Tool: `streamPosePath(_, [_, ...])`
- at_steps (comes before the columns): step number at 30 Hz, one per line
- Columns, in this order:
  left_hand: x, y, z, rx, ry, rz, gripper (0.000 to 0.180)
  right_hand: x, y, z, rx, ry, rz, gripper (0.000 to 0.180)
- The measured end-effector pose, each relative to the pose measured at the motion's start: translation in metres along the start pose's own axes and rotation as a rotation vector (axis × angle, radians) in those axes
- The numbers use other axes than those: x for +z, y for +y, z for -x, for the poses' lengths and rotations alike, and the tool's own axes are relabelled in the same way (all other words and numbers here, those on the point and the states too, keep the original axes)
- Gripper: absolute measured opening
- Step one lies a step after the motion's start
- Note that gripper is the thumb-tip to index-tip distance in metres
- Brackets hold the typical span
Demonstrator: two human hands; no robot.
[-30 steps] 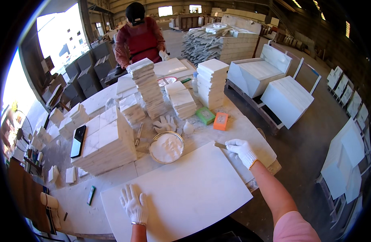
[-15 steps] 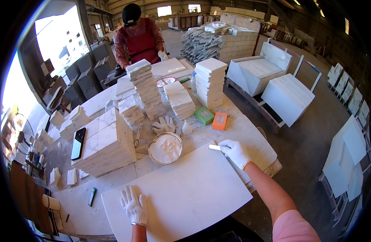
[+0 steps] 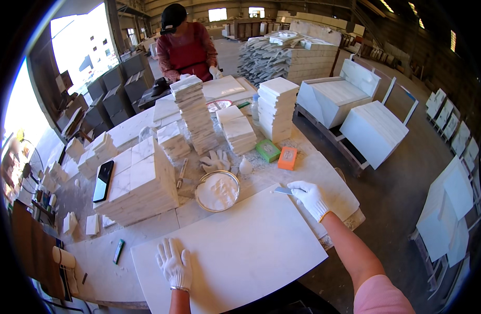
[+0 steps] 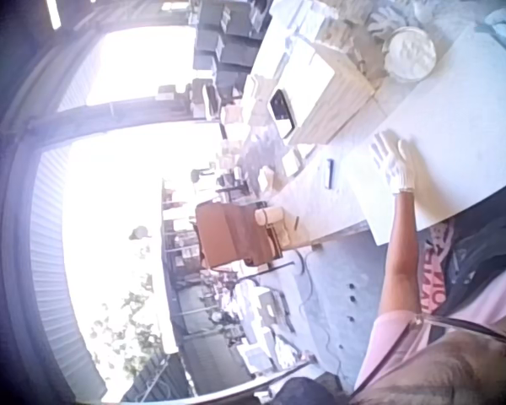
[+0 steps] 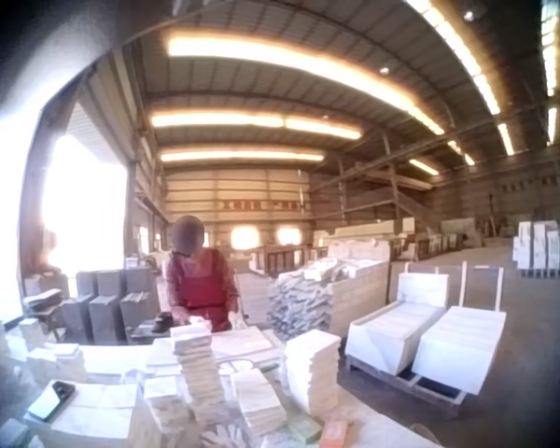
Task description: The person picks up a white foam board, places it on a table, and uses a small metal tool to scrape and smooth the surface. The person repeatedly scrapes the board's surface and edges while another worker stacks similar boards nearby.
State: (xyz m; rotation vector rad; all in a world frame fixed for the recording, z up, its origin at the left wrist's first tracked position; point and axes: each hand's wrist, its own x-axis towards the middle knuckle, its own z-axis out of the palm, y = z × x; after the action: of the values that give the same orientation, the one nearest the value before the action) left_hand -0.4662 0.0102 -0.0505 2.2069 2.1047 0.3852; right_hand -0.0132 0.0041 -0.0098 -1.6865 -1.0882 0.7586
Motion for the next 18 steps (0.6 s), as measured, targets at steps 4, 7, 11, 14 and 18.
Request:
streamPosePath(4, [0.003,0.001,-0.001,0.011,0.012,-0.003,0.064,-0.004,0.006,0.001,-0.113,-0.022,0.493,0.024])
streamPosePath(7, [0.001,-0.001,0.0,0.012,0.018,0.009,0.064,-0.005,-0.023,0.015,-0.134,-0.119,0.813,0.029])
streamPosePath(11, [0.001,0.0,0.0,0.017,0.03,0.013,0.065,-0.01,-0.024,0.01,-0.181,-0.183,0.865,0.031])
streamPosePath(14, [-0.001,0.004,-0.001,0.022,0.023,0.017,0.065,-0.012,-0.02,0.001,-0.239,-0.132,0.786,0.029])
streamPosePath(18, [-0.001,0.002,0.0,0.015,0.023,0.01,0.065,0.001,-0.022,-0.007,-0.24,-0.167,0.825,0.027])
